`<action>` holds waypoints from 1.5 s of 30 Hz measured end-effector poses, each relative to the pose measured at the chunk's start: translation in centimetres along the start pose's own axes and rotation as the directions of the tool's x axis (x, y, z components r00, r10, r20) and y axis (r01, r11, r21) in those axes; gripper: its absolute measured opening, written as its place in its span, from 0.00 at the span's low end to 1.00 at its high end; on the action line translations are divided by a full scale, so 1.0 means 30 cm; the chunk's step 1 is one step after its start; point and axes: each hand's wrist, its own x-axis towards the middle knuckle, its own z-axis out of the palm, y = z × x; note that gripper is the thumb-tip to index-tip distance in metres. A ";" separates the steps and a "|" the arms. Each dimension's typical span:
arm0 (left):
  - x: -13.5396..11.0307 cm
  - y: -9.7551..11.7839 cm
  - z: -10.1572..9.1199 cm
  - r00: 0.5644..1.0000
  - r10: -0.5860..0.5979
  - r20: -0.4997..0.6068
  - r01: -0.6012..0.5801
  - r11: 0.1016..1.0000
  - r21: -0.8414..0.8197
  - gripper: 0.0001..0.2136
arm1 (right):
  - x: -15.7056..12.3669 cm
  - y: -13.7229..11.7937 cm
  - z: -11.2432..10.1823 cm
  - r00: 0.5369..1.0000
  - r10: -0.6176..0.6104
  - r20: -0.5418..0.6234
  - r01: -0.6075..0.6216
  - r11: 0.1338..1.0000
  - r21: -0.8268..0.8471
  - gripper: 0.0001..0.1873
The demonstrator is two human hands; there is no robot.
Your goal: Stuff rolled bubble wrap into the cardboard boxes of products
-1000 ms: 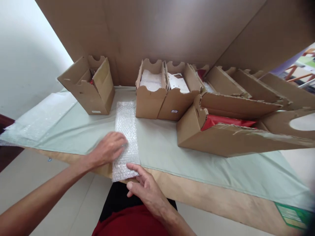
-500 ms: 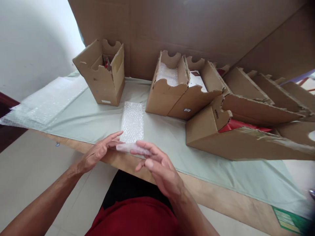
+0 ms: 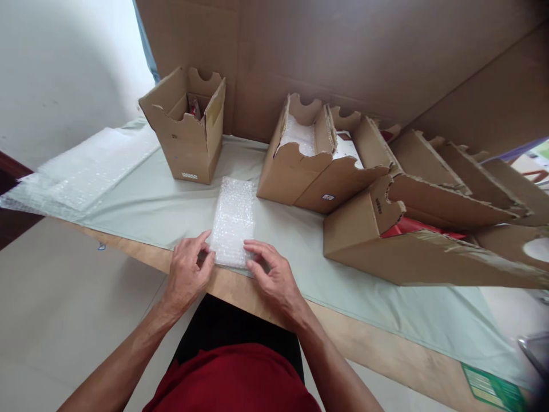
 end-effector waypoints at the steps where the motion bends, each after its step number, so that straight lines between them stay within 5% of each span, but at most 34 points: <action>1: -0.002 0.003 -0.001 1.000 0.008 -0.005 -0.008 1.000 0.012 0.17 | -0.007 0.004 -0.005 0.998 -0.054 0.022 0.056 0.993 -0.100 0.16; 6: -0.024 0.002 0.005 0.997 0.073 -0.007 -0.071 0.984 0.164 0.14 | -0.013 0.026 0.005 0.962 -0.180 0.203 0.258 0.841 -0.476 0.21; 12: -0.038 0.005 -0.027 0.966 0.243 0.086 -0.253 0.958 0.137 0.15 | 0.005 0.034 0.012 0.932 -0.258 0.256 0.363 0.700 -0.615 0.15; 16: -0.025 0.033 -0.064 0.914 0.355 0.199 -0.368 0.929 0.031 0.17 | -0.005 -0.017 -0.042 0.915 -0.260 0.309 0.393 0.751 -0.531 0.11; 20: -0.037 0.067 -0.073 0.914 0.358 0.191 -0.333 0.931 -0.148 0.08 | -0.055 -0.084 -0.119 0.924 -0.098 0.369 0.264 0.862 -0.433 0.10; 25: -0.054 0.096 -0.045 0.967 0.139 0.215 -0.099 0.978 -0.185 0.06 | -0.095 -0.064 -0.133 0.975 0.112 0.192 -0.047 0.947 -0.317 0.10; 28: -0.039 0.106 -0.026 0.976 0.045 0.212 -0.013 0.989 -0.149 0.06 | -0.107 -0.021 -0.107 0.997 0.082 0.017 -0.075 0.962 -0.261 0.13; 31: -0.034 0.112 -0.025 0.975 0.090 0.204 -0.052 0.981 -0.185 0.02 | -0.133 0.006 -0.105 0.993 0.023 -0.113 -0.049 0.971 -0.233 0.16; 34: -0.063 0.105 -0.041 0.959 0.199 0.201 -0.145 0.956 -0.254 0.04 | -0.157 0.014 -0.141 0.984 0.100 -0.150 -0.122 0.981 -0.149 0.15; 39: -0.143 0.082 -0.052 0.934 0.279 0.223 -0.232 0.949 -0.215 0.12 | -0.103 0.001 -0.181 0.996 0.084 -0.021 -0.087 0.960 -0.267 0.11; 45: -0.164 0.081 -0.041 0.912 0.335 0.239 -0.287 0.934 -0.214 0.15 | 0.011 -0.047 -0.111 0.954 0.048 0.294 0.150 0.775 -0.614 0.09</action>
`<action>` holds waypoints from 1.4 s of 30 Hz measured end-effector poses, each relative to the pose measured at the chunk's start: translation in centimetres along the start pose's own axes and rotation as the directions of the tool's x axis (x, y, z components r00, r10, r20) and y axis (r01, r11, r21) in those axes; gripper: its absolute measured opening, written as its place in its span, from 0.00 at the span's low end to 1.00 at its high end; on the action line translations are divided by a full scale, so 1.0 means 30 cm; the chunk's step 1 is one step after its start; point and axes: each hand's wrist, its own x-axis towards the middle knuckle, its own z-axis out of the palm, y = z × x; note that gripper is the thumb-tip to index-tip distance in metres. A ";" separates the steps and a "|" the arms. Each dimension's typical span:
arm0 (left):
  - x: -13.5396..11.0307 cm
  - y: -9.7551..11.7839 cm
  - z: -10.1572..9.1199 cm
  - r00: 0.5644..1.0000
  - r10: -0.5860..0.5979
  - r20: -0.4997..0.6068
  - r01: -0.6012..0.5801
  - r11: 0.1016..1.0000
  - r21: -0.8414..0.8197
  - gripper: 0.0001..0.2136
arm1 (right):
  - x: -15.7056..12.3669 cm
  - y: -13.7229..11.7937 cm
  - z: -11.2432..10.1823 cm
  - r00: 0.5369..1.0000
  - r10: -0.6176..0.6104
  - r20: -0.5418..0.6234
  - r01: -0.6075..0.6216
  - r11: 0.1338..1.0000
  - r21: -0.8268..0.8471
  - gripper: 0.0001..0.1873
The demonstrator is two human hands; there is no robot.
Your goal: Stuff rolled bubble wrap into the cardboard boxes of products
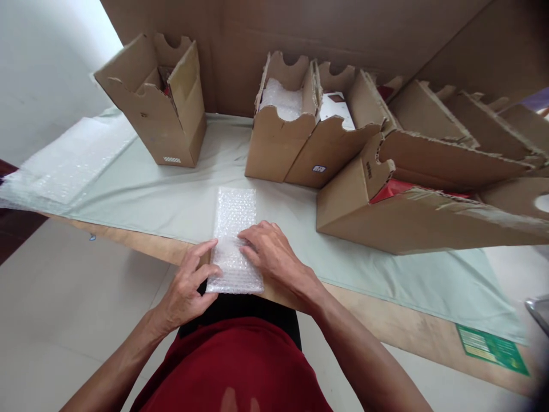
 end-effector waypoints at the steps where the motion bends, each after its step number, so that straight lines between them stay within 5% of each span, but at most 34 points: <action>1: 0.001 -0.001 -0.001 1.000 0.003 0.005 -0.003 1.000 -0.003 0.15 | 0.010 -0.008 0.000 1.000 -0.024 0.013 0.024 0.999 -0.025 0.07; 12: 0.023 -0.008 0.001 0.999 0.018 -0.032 -0.020 0.998 -0.062 0.13 | 0.036 0.043 0.074 0.985 -0.116 -0.129 0.117 0.993 -0.002 0.09; 15: 0.041 -0.006 -0.010 0.997 -0.043 -0.056 0.036 0.991 -0.127 0.10 | -0.042 0.052 0.025 0.975 -0.074 -0.209 0.112 0.978 0.178 0.14; 20: 0.078 -0.013 -0.021 0.980 -0.191 -0.053 0.185 0.977 -0.106 0.06 | -0.147 0.044 -0.020 0.998 -0.004 -0.064 0.034 0.871 0.490 0.23; 24: 0.104 -0.011 0.005 0.968 -0.227 -0.102 0.235 0.969 0.078 0.15 | -0.106 0.034 0.056 0.975 0.165 -0.149 -0.109 0.939 0.327 0.16; 27: 0.120 0.000 0.026 0.973 -0.190 -0.129 0.215 0.951 0.223 0.20 | -0.076 0.029 0.096 0.956 0.184 -0.226 -0.150 0.975 0.162 0.19; 30: 0.124 0.003 0.035 0.977 -0.151 -0.149 0.189 0.938 0.289 0.18 | -0.096 0.023 0.097 0.936 0.093 -0.340 -0.095 0.995 0.010 0.18; 33: 0.117 -0.008 0.034 0.984 -0.114 -0.135 0.151 0.938 0.311 0.14 | -0.131 0.021 0.087 0.945 -0.106 -0.309 0.091 0.994 -0.062 0.18; 36: 0.110 -0.019 0.021 0.995 -0.077 -0.068 0.093 0.950 0.297 0.13 | -0.138 0.026 0.083 0.949 -0.215 -0.232 0.208 0.977 -0.052 0.17; 42: 0.107 -0.001 -0.030 0.998 -0.065 -0.004 0.065 0.996 0.052 0.10 | -0.115 0.027 0.044 0.971 -0.070 -0.227 0.123 0.966 0.229 0.13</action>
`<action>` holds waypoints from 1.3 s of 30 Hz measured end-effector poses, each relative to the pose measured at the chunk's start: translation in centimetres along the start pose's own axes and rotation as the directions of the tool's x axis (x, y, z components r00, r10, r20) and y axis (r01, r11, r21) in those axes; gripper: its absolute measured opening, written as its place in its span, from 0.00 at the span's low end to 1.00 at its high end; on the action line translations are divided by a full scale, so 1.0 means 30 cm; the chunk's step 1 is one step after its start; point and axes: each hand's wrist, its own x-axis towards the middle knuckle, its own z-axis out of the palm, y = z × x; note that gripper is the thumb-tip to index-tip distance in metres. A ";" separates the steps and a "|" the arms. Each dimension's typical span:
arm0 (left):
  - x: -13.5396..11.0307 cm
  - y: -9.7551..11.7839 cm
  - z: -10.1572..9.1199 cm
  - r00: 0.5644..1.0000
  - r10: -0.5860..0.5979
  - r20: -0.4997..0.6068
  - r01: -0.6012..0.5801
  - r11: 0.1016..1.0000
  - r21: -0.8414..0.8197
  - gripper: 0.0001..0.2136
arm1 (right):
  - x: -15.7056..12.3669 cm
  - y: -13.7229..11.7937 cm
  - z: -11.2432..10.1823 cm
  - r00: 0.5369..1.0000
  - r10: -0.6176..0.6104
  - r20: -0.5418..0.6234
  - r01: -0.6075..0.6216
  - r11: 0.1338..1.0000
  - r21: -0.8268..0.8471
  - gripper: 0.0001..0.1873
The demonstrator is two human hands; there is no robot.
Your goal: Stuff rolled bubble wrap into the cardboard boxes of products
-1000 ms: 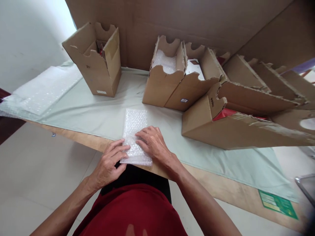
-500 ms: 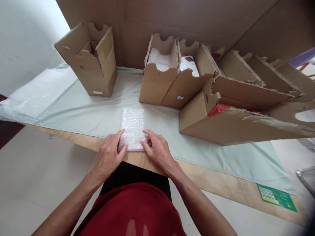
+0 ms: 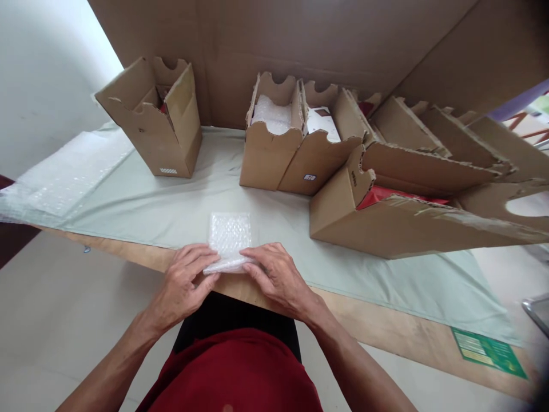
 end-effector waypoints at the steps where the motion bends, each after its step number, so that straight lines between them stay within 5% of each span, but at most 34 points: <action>1: 0.002 0.002 -0.003 0.999 -0.040 0.012 0.040 0.999 -0.032 0.10 | 0.003 -0.003 -0.004 0.999 0.032 0.015 -0.032 0.999 0.011 0.13; 4: 0.018 -0.006 0.011 0.982 -0.190 0.002 0.190 0.982 0.010 0.16 | 0.007 -0.006 0.002 0.993 0.103 -0.059 -0.108 0.989 -0.100 0.14; 7: 0.042 -0.028 0.045 0.977 -0.197 -0.080 0.208 0.966 0.152 0.17 | 0.005 -0.009 0.023 0.980 0.042 -0.192 -0.085 0.972 -0.221 0.15; 12: 0.061 -0.039 0.061 0.976 -0.184 -0.119 0.208 0.949 0.237 0.14 | 0.016 -0.012 0.050 0.995 -0.099 0.029 0.103 0.959 -0.265 0.21; 15: 0.043 -0.017 0.032 0.944 -0.285 -0.167 0.300 0.951 0.070 0.15 | 0.034 -0.001 0.053 0.997 -0.073 0.026 0.077 0.971 -0.228 0.18; 18: 0.006 0.013 0.006 0.850 -0.495 -0.181 0.448 0.860 -0.246 0.20 | 0.036 -0.006 0.043 0.995 0.049 -0.084 -0.054 0.996 -0.069 0.14; 21: -0.023 0.042 0.016 0.781 -0.625 -0.019 0.512 0.656 -0.555 0.28 | 0.016 -0.041 0.033 0.972 0.212 -0.105 -0.194 0.968 0.158 0.13; 24: -0.021 0.070 0.050 0.743 -0.654 0.140 0.537 0.459 -0.708 0.36 | -0.017 -0.082 0.036 0.957 0.289 0.022 -0.275 0.880 0.387 0.13; 27: -0.003 0.100 0.066 0.734 -0.652 0.189 0.529 0.375 -0.761 0.39 | -0.054 -0.097 0.034 0.954 0.297 0.032 -0.286 0.877 0.386 0.15; 30: -0.003 0.129 0.057 0.797 -0.576 0.181 0.499 0.460 -0.735 0.37 | -0.090 -0.091 -0.001 0.952 0.284 -0.111 -0.242 0.925 0.293 0.24; 34: -0.029 0.153 0.074 0.884 -0.422 0.201 0.445 0.627 -0.639 0.34 | -0.122 -0.111 -0.092 0.978 0.207 0.017 -0.198 0.903 0.380 0.40; 39: -0.029 0.208 0.143 0.916 -0.319 0.244 0.402 0.750 -0.525 0.34 | -0.156 -0.145 -0.179 0.968 0.239 0.078 -0.251 0.945 0.210 0.16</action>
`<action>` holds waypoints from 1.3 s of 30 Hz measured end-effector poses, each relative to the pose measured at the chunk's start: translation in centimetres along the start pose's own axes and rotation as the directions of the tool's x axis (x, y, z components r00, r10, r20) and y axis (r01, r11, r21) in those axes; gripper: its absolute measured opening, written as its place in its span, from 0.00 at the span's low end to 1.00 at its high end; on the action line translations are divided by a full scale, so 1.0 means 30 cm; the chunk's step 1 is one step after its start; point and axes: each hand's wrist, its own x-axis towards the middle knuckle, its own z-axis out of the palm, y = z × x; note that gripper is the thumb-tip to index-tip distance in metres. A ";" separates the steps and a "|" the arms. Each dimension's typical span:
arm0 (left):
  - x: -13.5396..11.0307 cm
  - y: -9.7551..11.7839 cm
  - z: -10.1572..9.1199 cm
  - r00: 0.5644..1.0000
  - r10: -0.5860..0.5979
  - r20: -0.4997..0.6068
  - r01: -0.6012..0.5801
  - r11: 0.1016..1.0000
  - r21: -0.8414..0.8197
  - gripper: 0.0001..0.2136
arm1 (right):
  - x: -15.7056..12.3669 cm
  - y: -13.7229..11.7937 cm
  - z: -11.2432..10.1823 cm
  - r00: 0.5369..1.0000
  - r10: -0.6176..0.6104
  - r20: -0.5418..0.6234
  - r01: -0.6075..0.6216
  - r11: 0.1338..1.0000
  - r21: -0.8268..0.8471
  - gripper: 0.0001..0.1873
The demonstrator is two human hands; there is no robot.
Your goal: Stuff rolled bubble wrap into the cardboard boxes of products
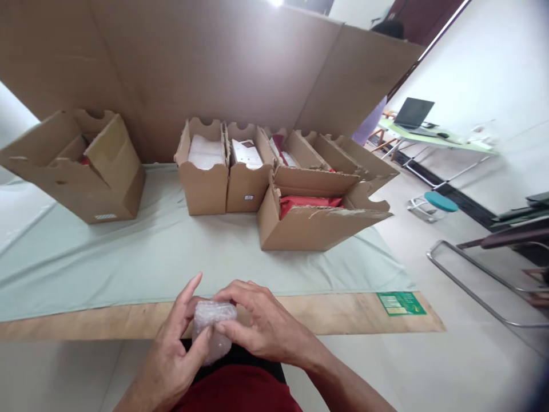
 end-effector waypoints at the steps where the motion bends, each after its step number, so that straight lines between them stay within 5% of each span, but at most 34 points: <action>1: 0.002 0.012 0.017 1.000 -0.014 0.021 0.013 1.000 0.028 0.34 | -0.011 0.003 -0.009 1.000 0.013 0.003 -0.013 0.999 -0.040 0.12; 5: 0.030 0.083 0.044 0.995 0.019 0.102 -0.032 0.991 0.132 0.30 | -0.060 0.030 -0.073 1.000 0.019 -0.006 -0.019 0.994 -0.104 0.12; 10: 0.179 0.225 0.021 0.934 0.352 0.063 -0.357 0.906 0.226 0.28 | -0.159 0.015 -0.308 0.972 0.003 -0.236 -0.002 1.000 0.005 0.04; 12: 0.278 0.299 0.043 0.861 0.505 0.061 -0.500 0.820 0.278 0.25 | -0.200 -0.004 -0.425 0.881 -0.029 -0.472 0.054 0.998 0.040 0.03; 16: 0.475 0.413 0.160 0.729 0.680 0.079 -0.674 0.693 0.257 0.24 | -0.216 -0.023 -0.610 0.557 -0.033 -0.830 0.132 0.990 0.050 0.08; 18: 0.540 0.432 0.225 0.708 0.699 0.096 -0.699 0.676 0.235 0.24 | -0.185 -0.015 -0.668 0.517 -0.068 -0.853 0.136 0.991 0.004 0.09; 22: 0.561 0.393 0.296 0.647 0.745 0.163 -0.758 0.605 0.243 0.13 | -0.095 0.019 -0.734 0.619 -0.063 -0.783 0.074 0.997 -0.022 0.12; 27: 0.503 0.322 0.299 0.576 0.794 0.194 -0.808 0.519 0.277 0.12 | -0.004 0.051 -0.743 0.760 -0.012 -0.650 0.008 1.000 -0.009 0.11; 32: 0.505 0.302 0.309 0.570 0.804 0.172 -0.814 0.522 0.255 0.12 | 0.082 0.074 -0.707 0.841 0.018 -0.540 -0.159 0.963 -0.217 0.09; 39: 0.501 0.289 0.319 0.569 0.808 0.150 -0.817 0.537 0.209 0.13 | 0.204 0.072 -0.665 0.922 0.194 -0.334 -0.359 0.750 -0.555 0.06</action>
